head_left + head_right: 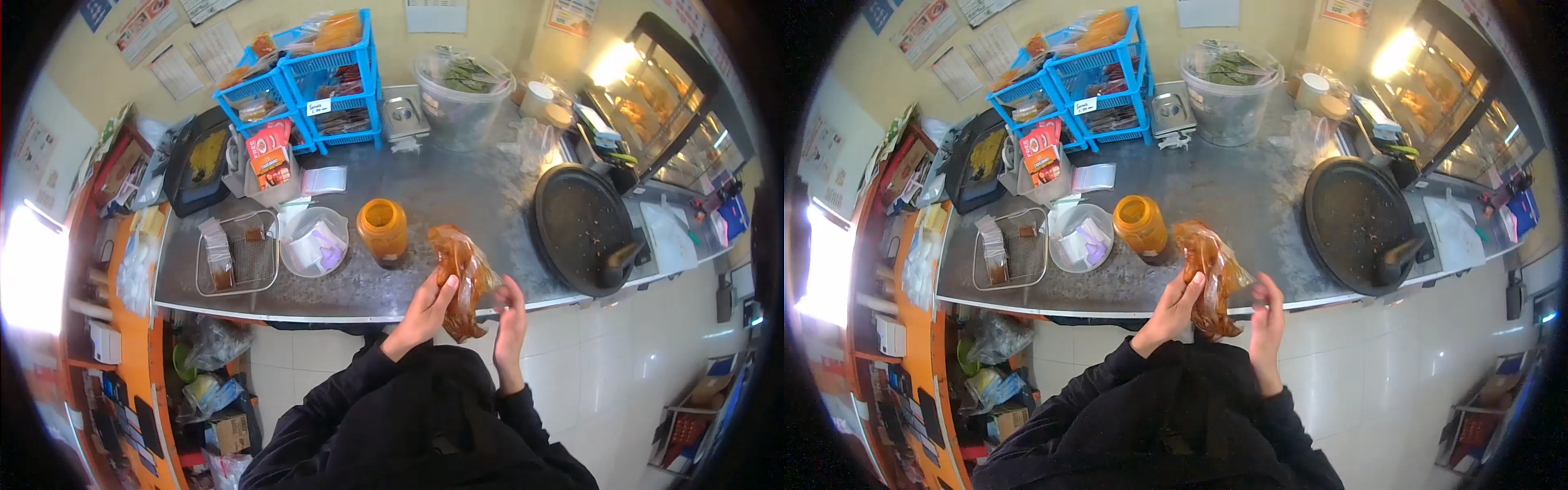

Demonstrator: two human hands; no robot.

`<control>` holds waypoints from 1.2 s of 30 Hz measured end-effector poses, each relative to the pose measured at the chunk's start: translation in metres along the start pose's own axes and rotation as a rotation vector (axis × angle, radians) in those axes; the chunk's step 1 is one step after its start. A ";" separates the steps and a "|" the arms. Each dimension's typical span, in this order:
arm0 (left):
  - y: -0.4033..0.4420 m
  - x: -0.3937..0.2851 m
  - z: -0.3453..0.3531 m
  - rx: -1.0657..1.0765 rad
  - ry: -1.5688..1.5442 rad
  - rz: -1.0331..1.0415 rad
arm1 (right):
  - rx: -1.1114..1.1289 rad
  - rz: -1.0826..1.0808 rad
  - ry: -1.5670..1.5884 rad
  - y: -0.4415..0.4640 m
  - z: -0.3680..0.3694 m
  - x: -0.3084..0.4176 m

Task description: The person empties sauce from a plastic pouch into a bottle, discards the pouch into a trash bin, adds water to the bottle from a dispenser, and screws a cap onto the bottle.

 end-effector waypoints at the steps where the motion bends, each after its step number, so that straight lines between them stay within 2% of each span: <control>1: -0.003 -0.002 0.002 -0.026 0.125 0.081 | 0.108 -0.027 -0.093 0.010 0.003 0.019; 2: -0.007 -0.002 0.007 -0.033 0.231 0.101 | -0.037 -0.034 0.042 0.015 0.028 0.038; 5: -0.013 -0.003 0.007 -0.061 0.402 0.078 | -0.145 0.012 -0.041 0.033 0.018 0.013; 6: -0.016 0.003 0.004 -0.161 0.521 0.076 | -0.253 -0.038 0.001 0.038 0.019 0.017; 9: -0.021 0.025 -0.002 -0.238 0.754 0.053 | -0.231 -0.045 -0.010 0.038 0.012 0.011; 10: -0.023 0.032 -0.003 -0.258 0.743 0.111 | -0.244 0.005 0.008 0.037 0.004 -0.002; 12: -0.022 0.039 -0.008 -0.305 0.726 0.237 | -0.136 0.084 0.018 0.043 -0.014 -0.012; 16: -0.026 0.043 -0.019 -0.280 0.841 0.262 | 0.195 0.226 0.051 0.054 -0.017 0.015; 18: -0.024 0.044 -0.018 -0.213 0.867 0.322 | 0.308 0.030 -0.303 0.069 -0.017 0.019; 19: -0.024 0.044 -0.016 -0.209 0.847 0.272 | 0.363 -0.071 -0.481 0.076 -0.017 0.021; 21: -0.022 0.037 -0.012 -0.202 0.808 0.175 | 0.363 -0.147 -0.544 0.093 -0.021 0.009; 24: -0.019 0.060 -0.034 0.005 0.661 -0.166 | 0.246 -0.273 -0.593 0.116 -0.028 -0.010; 27: -0.024 0.094 -0.046 -0.068 0.321 -0.254 | 0.149 -0.387 -0.651 0.131 -0.032 -0.026; 30: -0.028 0.105 -0.052 -0.193 0.292 -0.172 | 0.115 -0.498 -0.798 0.144 -0.036 -0.042; 33: -0.028 0.114 -0.050 -0.341 0.434 -0.174 | 0.125 -0.505 -0.952 0.157 -0.044 -0.065; 36: -0.032 0.117 -0.060 -0.524 0.261 -0.365 | 0.093 -0.441 -1.056 0.179 -0.061 -0.077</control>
Point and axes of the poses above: each hand's wrist, its own y-axis towards the middle knuckle, its own z-axis out of the palm, x = y × z, the point moved 1 cm from there along y, towards the middle knuckle, and after that the axes turned 4 degrees about y, right-handed, at the moved point
